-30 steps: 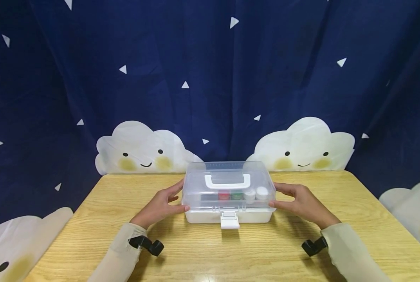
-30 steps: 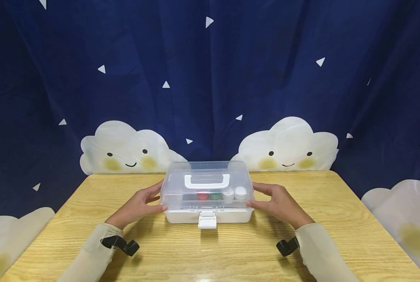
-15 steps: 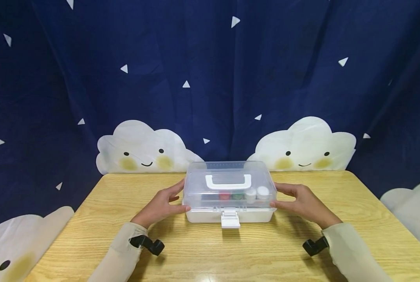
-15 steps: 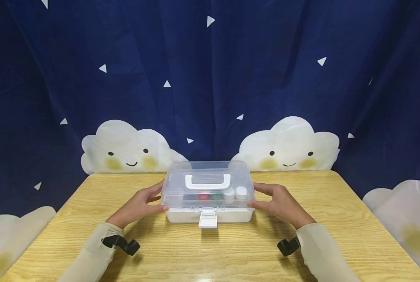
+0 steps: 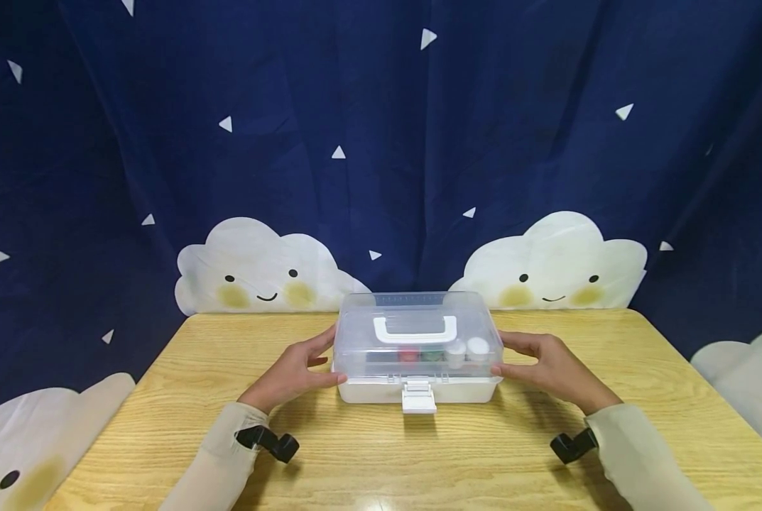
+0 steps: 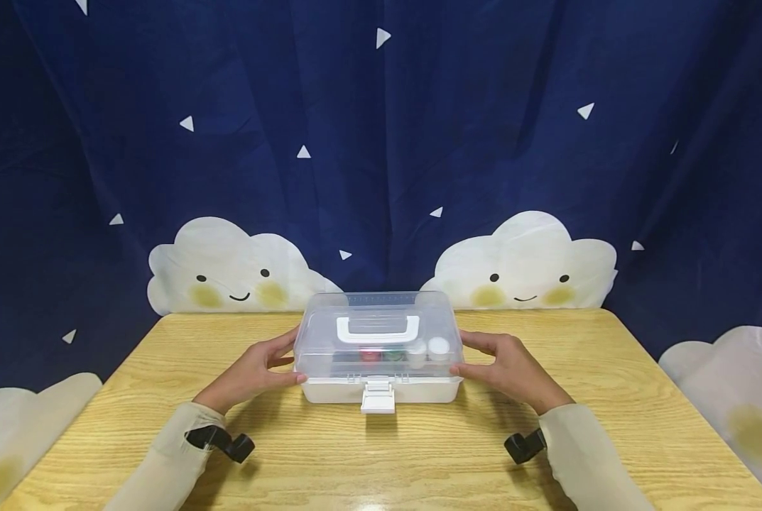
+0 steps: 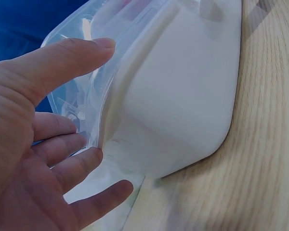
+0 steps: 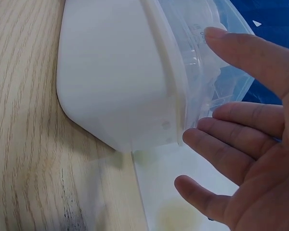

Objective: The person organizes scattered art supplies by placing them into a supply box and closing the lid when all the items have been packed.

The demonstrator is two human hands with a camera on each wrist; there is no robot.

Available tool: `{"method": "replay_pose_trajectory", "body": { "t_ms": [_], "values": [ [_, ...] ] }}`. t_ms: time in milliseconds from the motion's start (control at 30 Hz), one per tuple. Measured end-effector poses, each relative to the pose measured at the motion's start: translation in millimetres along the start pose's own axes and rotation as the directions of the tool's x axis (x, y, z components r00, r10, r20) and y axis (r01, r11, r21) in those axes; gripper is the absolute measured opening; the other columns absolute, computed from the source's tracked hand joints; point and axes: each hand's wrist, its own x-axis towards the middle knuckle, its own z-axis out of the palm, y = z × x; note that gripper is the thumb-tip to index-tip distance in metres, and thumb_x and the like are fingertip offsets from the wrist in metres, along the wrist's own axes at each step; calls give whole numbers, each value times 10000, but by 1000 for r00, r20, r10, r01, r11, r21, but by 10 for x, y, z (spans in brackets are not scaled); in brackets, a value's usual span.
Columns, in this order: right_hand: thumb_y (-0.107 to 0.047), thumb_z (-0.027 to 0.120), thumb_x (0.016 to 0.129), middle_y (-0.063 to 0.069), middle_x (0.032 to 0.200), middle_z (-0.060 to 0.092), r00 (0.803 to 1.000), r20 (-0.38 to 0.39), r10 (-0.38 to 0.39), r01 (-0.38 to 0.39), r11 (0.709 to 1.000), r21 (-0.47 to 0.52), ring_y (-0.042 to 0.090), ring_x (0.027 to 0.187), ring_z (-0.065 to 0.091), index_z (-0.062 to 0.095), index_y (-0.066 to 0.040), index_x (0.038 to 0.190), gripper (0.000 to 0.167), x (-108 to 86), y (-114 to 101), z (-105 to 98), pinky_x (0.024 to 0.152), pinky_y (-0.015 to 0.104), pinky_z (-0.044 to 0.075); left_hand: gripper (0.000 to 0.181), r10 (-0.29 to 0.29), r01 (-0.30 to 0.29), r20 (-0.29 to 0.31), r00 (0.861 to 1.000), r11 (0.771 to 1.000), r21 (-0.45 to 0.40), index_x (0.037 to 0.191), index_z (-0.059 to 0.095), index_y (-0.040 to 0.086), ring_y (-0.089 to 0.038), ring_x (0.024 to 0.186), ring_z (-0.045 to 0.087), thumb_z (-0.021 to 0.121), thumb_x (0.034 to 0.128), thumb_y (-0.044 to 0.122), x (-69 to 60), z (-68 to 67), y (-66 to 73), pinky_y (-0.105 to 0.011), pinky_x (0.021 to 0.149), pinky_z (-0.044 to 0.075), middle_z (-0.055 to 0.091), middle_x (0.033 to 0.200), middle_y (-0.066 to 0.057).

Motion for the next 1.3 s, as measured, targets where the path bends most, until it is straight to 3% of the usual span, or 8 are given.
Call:
{"method": "replay_pose_trajectory", "body": {
  "t_ms": [300,700,1300],
  "values": [
    [-421,781,773,107,1336,576,1000,4,-24,24,998,50,371,1251,502,580,-93,1335,681,1,32,6,987,598,384,899,-60,59,-14,998,998,-37,1499,332,311,-248,1343,416,828,748,320,5,21,-13,-466,1007,426,354,1521,56],
    [-405,791,764,103,1325,585,999,27,-29,27,997,69,348,1244,514,584,-101,1326,671,-10,44,-14,993,613,367,888,-27,28,14,1000,998,-48,1500,344,207,-272,1314,451,825,758,288,4,-6,4,-450,1013,422,395,1501,-10],
    [-411,778,775,108,1312,594,996,71,-49,45,998,49,325,1219,541,581,-97,1328,666,-14,66,-59,993,574,390,871,-48,47,20,999,997,64,1445,395,118,-220,1312,459,842,728,328,-18,-58,113,-393,1041,398,439,1470,-49]
  ]
}}
